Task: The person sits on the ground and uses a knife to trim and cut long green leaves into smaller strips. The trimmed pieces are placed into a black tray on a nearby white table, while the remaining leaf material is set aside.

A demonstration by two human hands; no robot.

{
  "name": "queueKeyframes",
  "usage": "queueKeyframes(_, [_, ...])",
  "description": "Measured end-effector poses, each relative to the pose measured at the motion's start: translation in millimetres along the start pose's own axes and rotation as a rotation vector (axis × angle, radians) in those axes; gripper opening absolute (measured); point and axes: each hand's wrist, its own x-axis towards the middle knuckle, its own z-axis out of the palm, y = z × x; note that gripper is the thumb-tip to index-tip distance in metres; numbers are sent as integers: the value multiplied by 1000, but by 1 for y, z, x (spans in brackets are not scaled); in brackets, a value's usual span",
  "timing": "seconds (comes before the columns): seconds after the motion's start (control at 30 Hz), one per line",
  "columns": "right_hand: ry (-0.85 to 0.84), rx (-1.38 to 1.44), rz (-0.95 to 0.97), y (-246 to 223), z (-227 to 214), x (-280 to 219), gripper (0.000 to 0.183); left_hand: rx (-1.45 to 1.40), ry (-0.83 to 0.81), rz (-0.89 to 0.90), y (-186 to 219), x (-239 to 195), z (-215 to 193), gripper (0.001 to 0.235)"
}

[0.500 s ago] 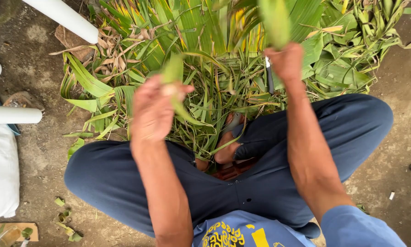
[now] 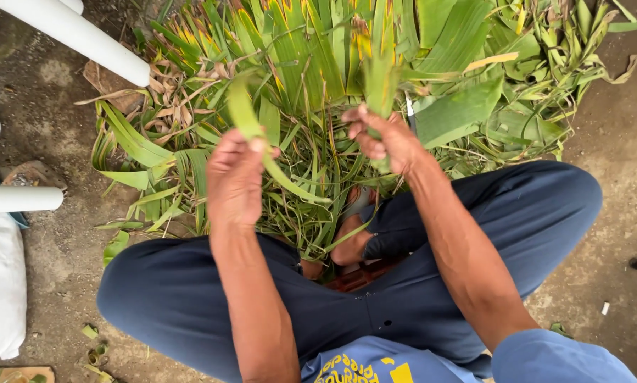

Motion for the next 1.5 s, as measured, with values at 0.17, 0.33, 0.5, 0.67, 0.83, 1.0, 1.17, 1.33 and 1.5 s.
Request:
queueKeyframes(0.17, [-238, 267, 40, 18, 31, -1, 53, 146, -44, -90, -35, 3, 0, 18])
queueKeyframes(0.33, [-265, 323, 74, 37, 45, -6, 59, 237, -94, -150, -47, 4, 13, 17])
queueKeyframes(0.5, [-216, 22, 262, 25, 69, -18, 122, 330, -9, -211, -50, 5, 14, 14])
queueKeyframes(0.67, [-298, -76, 169, 56, 61, -21, 90, 314, 39, -217, -51, 6, 17, 16])
queueKeyframes(0.83, [-465, 81, 93, 52, 71, -17, 42, 336, 120, -189, -67, 13, 9, 15])
queueKeyframes(1.0, [-469, 197, 160, 52, 76, -20, 23, 348, 136, -120, -81, 19, -7, 19])
queueKeyframes(1.17, [-509, 307, 131, 45, 72, -19, 20, 402, -7, -225, -53, 8, 5, 52])
queueKeyframes(1.33, [-618, 222, 141, 63, 62, -21, 15, 330, -151, -561, -65, 7, -7, 81])
queueKeyframes(1.5, [-747, 259, 119, 86, 77, -25, 10, 237, -546, -359, -34, -1, 12, 37])
